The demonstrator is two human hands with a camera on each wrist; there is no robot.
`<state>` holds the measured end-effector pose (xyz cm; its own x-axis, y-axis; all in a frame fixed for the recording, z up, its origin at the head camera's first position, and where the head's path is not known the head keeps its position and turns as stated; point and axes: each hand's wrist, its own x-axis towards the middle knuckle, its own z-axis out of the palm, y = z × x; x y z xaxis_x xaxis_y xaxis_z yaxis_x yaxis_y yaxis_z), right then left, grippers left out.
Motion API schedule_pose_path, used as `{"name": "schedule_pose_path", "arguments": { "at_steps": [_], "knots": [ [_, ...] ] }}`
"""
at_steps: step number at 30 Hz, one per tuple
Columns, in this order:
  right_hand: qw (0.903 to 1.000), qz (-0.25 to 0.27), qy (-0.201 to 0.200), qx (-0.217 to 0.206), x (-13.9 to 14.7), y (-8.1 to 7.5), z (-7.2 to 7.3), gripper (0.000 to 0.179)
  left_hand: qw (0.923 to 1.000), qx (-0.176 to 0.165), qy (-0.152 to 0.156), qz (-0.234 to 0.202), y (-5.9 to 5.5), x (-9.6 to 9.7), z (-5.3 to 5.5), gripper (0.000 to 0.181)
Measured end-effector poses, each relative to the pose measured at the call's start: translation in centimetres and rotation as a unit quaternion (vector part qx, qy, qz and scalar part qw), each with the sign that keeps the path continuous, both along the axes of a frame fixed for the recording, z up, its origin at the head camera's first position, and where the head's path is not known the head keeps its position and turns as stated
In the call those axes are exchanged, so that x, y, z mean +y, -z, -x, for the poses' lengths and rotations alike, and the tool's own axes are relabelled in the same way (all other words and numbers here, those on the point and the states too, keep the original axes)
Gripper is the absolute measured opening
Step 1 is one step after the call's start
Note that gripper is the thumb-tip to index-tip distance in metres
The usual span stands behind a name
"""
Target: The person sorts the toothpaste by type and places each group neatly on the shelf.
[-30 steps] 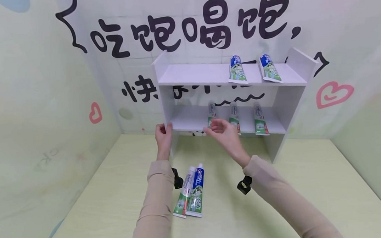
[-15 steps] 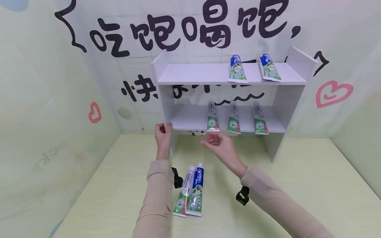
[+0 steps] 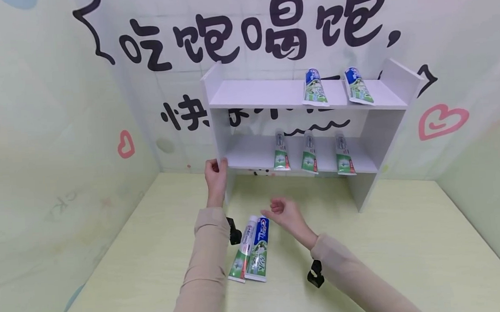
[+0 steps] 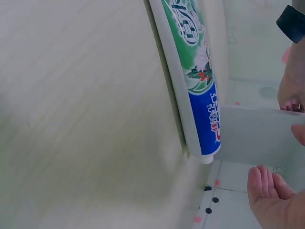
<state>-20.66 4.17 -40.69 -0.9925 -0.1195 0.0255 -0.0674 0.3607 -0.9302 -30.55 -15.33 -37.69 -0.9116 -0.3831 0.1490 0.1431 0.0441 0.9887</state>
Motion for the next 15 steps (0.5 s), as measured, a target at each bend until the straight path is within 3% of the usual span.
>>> {"name": "schedule_pose_path", "arguments": {
  "at_steps": [15],
  "knots": [
    [0.9918, -0.063, 0.006, -0.112, -0.7, 2.8, -0.9, 0.058, 0.9999, 0.008, 0.003, -0.005, 0.2, 0.0, 0.1, 0.030]
  ]
}}
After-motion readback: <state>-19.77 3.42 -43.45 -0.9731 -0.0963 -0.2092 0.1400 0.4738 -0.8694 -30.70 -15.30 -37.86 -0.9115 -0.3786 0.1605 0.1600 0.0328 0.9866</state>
